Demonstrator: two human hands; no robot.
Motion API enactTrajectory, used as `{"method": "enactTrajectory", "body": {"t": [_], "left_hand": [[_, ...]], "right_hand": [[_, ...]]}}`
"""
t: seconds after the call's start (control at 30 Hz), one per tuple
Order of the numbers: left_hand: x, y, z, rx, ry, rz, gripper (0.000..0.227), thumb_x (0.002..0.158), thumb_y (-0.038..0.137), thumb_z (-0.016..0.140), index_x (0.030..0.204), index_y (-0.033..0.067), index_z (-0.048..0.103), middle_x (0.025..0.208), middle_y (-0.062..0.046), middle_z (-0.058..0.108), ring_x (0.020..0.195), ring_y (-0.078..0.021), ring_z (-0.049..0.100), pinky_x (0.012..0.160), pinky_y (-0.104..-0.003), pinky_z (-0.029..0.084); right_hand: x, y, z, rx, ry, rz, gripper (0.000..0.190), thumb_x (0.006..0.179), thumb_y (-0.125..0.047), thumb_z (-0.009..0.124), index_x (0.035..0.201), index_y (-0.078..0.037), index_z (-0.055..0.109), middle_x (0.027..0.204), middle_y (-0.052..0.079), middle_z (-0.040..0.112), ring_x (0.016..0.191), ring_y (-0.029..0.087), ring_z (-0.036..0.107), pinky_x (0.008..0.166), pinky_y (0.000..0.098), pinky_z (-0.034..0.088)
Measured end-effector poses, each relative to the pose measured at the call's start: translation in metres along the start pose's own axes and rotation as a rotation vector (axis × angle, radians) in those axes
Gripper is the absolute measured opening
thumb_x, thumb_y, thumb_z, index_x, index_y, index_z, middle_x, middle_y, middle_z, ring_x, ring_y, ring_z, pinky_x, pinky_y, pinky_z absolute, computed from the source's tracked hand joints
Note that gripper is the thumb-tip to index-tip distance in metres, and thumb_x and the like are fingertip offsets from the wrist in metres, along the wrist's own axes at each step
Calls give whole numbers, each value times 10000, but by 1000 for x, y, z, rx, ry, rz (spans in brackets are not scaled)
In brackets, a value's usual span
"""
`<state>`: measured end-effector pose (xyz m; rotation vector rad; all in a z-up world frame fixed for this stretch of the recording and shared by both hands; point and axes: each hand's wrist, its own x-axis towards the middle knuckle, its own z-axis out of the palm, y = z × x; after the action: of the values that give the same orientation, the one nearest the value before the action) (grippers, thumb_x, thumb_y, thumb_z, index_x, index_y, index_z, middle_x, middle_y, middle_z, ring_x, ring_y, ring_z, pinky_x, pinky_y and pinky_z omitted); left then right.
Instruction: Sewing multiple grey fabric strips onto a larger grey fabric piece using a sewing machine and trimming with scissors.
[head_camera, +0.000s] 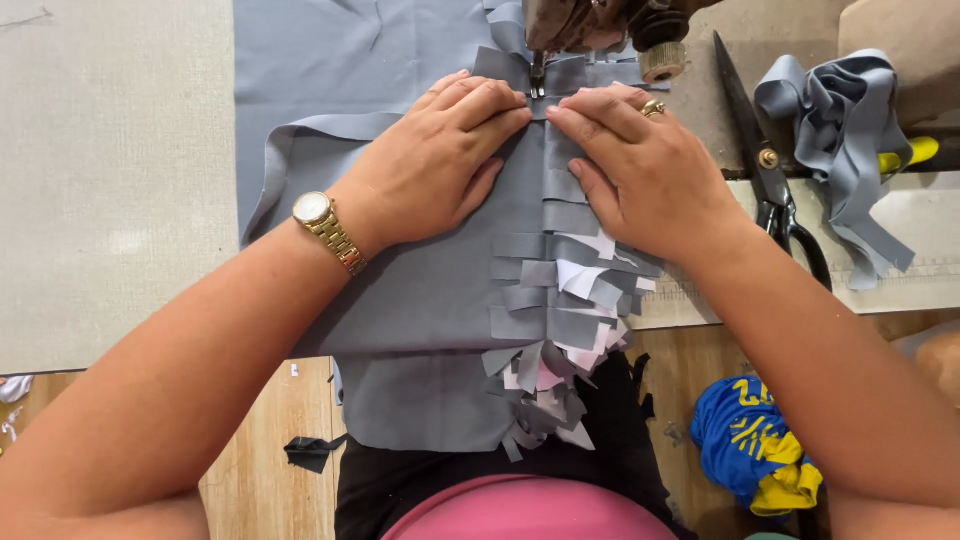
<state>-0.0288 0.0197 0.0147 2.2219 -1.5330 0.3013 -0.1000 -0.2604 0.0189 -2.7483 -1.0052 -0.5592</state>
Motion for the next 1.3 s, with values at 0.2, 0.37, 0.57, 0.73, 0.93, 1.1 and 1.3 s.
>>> {"method": "enactTrajectory", "body": {"t": [0.2, 0.37, 0.57, 0.73, 0.93, 1.1, 1.3], "left_hand": [[0, 1, -2, -15, -27, -8, 487, 1084, 145, 576, 1532, -46, 584, 1455, -186, 565, 1368, -377, 545, 1286, -561, 354], [0, 0, 0, 6, -17, -4, 485, 1090, 135, 576, 1536, -54, 596, 1456, -190, 568, 1372, -381, 550, 1292, -566, 361], [1, 1, -4, -14, 0, 14, 458, 1105, 111, 575, 1528, -63, 613, 1436, -177, 575, 1366, -382, 558, 1275, -579, 386], [2, 1, -6, -31, -1, 27, 455, 1092, 78, 581, 1514, -89, 618, 1433, -193, 566, 1356, -394, 563, 1268, -587, 390], [5, 1, -6, -46, 19, 25, 420, 1081, 35, 565, 1462, -119, 651, 1465, -228, 598, 1374, -395, 592, 1279, -559, 384], [7, 0, -6, -32, 40, 50, 415, 1090, 17, 560, 1465, -138, 646, 1468, -252, 593, 1350, -429, 598, 1283, -552, 385], [10, -2, -8, -42, 59, 58, 396, 1093, 14, 564, 1443, -145, 658, 1451, -263, 587, 1335, -446, 579, 1265, -543, 410]], "right_hand": [[4, -5, -2, 95, -60, 24, 525, 1057, -81, 632, 1567, 38, 589, 1449, 195, 528, 1240, 494, 633, 1242, 600, 481], [0, -8, -1, 22, -76, 67, 520, 1101, -129, 600, 1598, 17, 554, 1515, 163, 491, 1326, 520, 591, 1175, 617, 539], [3, -9, -2, 46, -34, 13, 478, 1100, -77, 609, 1538, 115, 612, 1527, 188, 547, 1300, 437, 617, 1280, 584, 453], [3, -7, -1, -36, -13, 3, 452, 1122, -129, 628, 1515, 88, 676, 1540, 164, 583, 1359, 370, 625, 1212, 561, 507], [0, -2, 2, -121, -21, 20, 470, 1138, -186, 648, 1548, 41, 691, 1599, 120, 595, 1427, 372, 620, 1183, 550, 520], [0, 3, 4, -123, -6, 17, 449, 1152, -159, 644, 1555, 34, 686, 1612, 102, 590, 1490, 311, 579, 1147, 504, 546], [2, 8, 4, -49, 7, -10, 435, 1182, -132, 622, 1560, 80, 660, 1609, 165, 585, 1496, 376, 546, 1206, 514, 506]]}}
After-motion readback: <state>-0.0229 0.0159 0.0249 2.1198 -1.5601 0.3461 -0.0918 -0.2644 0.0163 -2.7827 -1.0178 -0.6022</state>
